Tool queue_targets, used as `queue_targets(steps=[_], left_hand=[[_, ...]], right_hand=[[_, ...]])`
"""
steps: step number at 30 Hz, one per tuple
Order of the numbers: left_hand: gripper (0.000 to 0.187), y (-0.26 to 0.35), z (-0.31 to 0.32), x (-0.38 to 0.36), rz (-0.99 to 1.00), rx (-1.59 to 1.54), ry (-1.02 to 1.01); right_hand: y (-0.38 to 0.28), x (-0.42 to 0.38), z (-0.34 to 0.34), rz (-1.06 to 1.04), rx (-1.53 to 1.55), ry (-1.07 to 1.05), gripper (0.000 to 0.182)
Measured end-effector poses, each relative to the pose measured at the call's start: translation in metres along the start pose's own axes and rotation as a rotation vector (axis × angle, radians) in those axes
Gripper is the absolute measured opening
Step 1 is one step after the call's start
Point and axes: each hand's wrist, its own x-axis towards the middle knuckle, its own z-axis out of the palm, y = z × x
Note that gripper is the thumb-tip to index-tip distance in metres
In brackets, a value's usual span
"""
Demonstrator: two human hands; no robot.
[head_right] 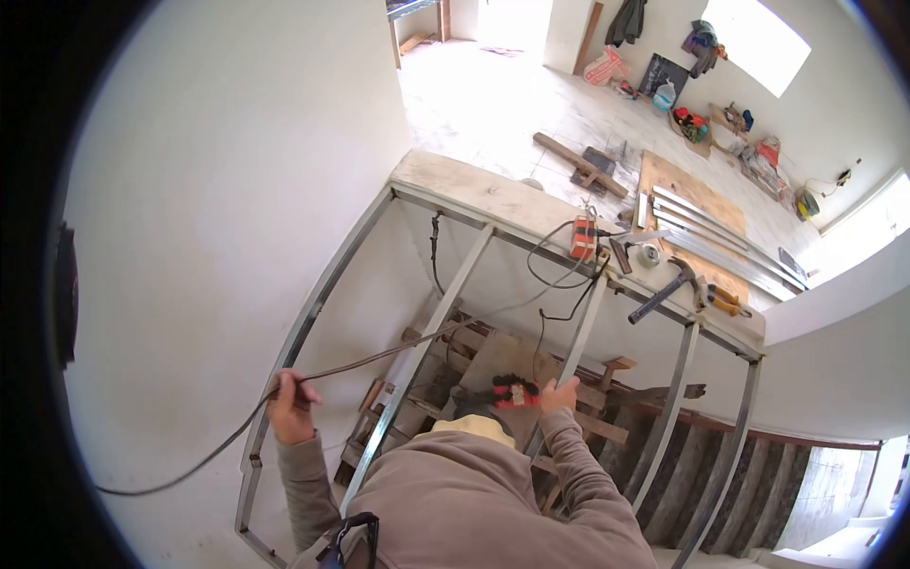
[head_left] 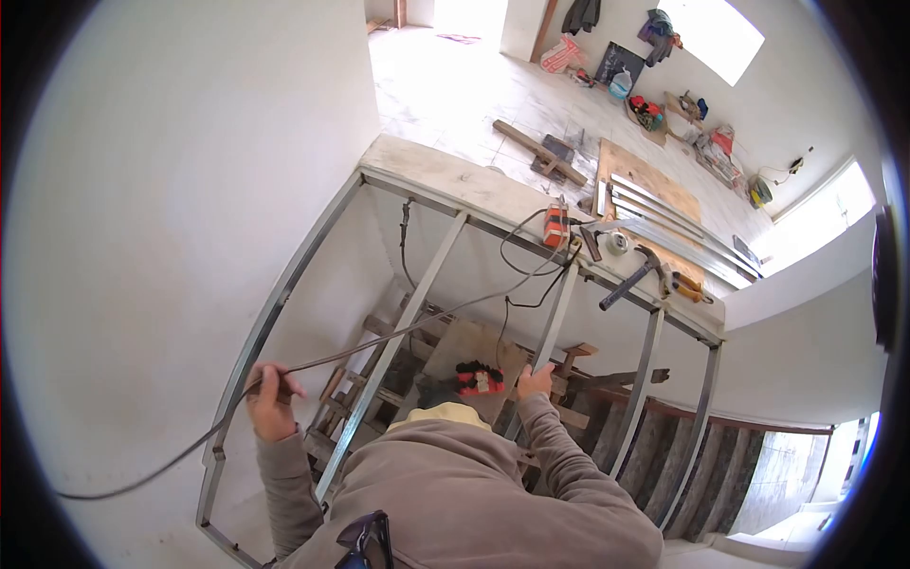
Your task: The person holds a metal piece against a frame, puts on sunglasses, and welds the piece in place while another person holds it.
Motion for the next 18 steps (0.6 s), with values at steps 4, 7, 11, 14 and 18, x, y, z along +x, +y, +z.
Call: queue_targets(steps=[4, 7, 11, 14, 18], left_hand=[[0.022, -0.071, -0.015, -0.004, -0.290, -0.018, 0.161], [0.035, -0.111, -0.037, -0.017, -0.429, 0.065, 0.125], [0.049, -0.145, -0.063, -0.037, -0.539, 0.240, 0.051], [0.051, -0.171, -0.078, -0.060, -0.494, 0.320, -0.033], [0.044, -0.194, -0.102, -0.088, -0.432, 0.626, -0.158]], right_hand=[[-0.004, -0.002, -0.005, 0.019, 0.024, -0.022, 0.048], [0.002, 0.001, 0.001, 0.011, 0.002, 0.002, 0.046], [0.009, 0.006, 0.008, 0.003, -0.004, 0.004, 0.049], [0.006, 0.007, 0.006, 0.026, -0.022, -0.023, 0.051], [0.000, 0.000, 0.000, 0.038, -0.026, -0.022, 0.052]])
